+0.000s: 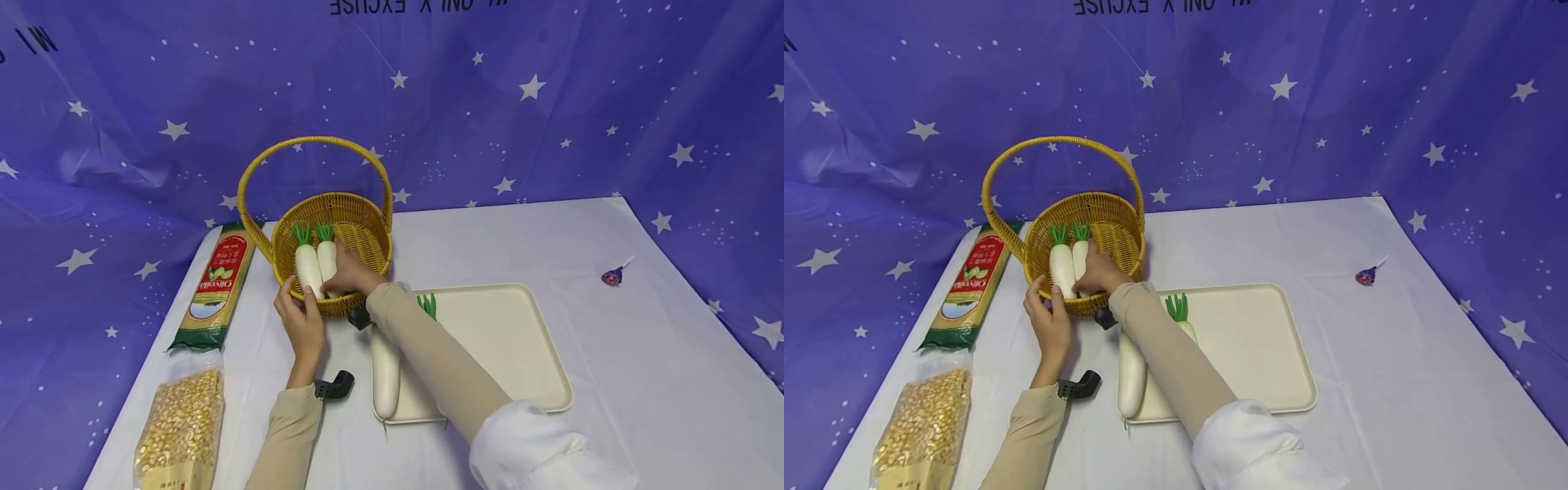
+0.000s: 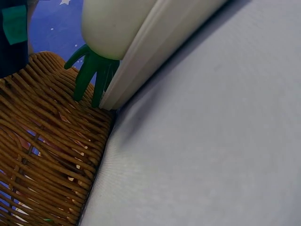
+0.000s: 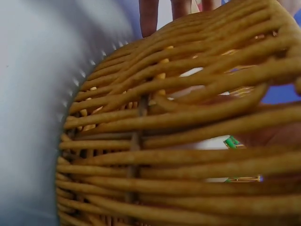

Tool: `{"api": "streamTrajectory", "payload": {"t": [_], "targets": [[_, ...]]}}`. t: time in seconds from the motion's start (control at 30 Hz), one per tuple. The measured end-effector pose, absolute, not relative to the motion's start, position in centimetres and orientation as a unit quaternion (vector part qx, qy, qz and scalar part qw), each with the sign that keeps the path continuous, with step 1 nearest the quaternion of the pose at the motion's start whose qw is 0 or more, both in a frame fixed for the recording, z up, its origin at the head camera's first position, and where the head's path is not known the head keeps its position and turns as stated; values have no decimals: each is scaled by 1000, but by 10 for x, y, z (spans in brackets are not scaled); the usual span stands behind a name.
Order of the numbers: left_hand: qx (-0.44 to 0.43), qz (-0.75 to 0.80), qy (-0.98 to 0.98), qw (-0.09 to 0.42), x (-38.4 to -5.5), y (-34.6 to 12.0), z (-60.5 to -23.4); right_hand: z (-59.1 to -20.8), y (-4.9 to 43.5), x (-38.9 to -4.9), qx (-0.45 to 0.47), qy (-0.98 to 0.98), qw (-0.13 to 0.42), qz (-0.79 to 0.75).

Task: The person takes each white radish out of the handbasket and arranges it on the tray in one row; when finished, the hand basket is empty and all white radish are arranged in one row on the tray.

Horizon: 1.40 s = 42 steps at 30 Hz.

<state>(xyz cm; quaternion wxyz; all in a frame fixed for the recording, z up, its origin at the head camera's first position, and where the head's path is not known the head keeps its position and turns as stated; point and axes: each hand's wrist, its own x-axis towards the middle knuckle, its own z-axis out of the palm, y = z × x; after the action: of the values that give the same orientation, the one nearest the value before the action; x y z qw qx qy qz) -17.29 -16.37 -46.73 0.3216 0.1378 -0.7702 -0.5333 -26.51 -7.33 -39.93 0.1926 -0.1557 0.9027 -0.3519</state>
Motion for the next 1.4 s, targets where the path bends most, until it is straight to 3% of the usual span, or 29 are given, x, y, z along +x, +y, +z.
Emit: {"api": "streamTrajectory", "payload": {"t": [0.2,0.77,1.4], "targets": [[138,-528,-774,322,-173,-165,-467,-398,-71,-268,-162,878,204,-403],[135,-523,-777,324,-173,-164,-468,-398,-61,-277,-184,781,326,-500],[139,-528,-775,319,-173,-164,-467,-393,-54,-278,-199,666,377,-612]]}}
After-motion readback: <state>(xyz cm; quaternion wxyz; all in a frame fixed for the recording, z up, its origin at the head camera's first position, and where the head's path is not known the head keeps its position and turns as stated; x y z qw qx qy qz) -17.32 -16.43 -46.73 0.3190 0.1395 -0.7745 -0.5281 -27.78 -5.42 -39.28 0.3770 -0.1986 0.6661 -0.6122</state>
